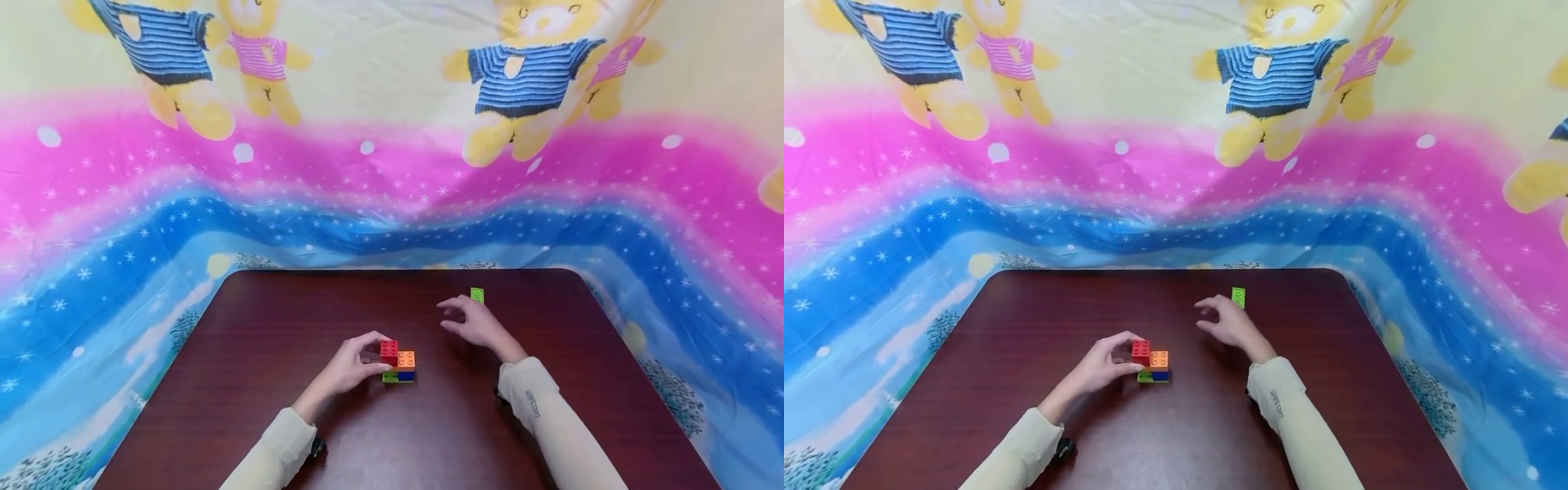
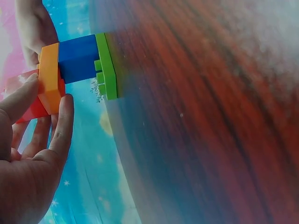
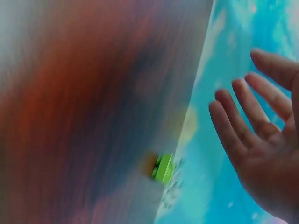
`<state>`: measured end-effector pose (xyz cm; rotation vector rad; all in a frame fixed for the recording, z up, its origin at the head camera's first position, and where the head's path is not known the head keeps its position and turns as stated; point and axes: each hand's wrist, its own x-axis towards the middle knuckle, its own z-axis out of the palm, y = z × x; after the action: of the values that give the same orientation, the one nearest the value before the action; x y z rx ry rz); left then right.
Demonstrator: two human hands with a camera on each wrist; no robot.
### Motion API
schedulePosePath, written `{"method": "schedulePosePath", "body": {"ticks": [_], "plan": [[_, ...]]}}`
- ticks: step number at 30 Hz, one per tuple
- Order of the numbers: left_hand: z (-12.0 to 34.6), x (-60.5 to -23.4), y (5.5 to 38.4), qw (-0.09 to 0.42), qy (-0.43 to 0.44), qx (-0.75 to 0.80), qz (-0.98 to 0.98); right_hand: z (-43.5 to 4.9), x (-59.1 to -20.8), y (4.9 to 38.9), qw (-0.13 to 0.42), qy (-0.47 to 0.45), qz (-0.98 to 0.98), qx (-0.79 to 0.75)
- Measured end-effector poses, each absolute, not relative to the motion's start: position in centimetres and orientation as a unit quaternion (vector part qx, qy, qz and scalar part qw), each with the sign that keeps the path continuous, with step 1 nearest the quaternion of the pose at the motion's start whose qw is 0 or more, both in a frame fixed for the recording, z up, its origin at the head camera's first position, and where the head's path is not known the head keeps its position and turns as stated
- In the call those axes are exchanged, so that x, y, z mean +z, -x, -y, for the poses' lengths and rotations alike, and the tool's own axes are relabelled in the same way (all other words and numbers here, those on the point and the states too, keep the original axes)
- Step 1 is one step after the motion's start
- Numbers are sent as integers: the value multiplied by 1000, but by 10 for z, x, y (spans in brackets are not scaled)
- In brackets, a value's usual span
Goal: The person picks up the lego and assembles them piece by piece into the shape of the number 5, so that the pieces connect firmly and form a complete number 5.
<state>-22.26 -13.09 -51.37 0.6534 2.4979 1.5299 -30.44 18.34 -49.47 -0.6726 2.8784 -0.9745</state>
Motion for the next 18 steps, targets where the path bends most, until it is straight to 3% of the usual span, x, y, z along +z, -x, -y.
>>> {"method": "schedulePosePath", "body": {"ticks": [8, 18], "plan": [[130, -514, 223, 65, -228, 508, -828, -222, -504, 346, -30, 97, -945, -311], [131, -513, 222, 73, -222, 509, -828, -239, -528, 363, 42, 64, -943, -323]]}}
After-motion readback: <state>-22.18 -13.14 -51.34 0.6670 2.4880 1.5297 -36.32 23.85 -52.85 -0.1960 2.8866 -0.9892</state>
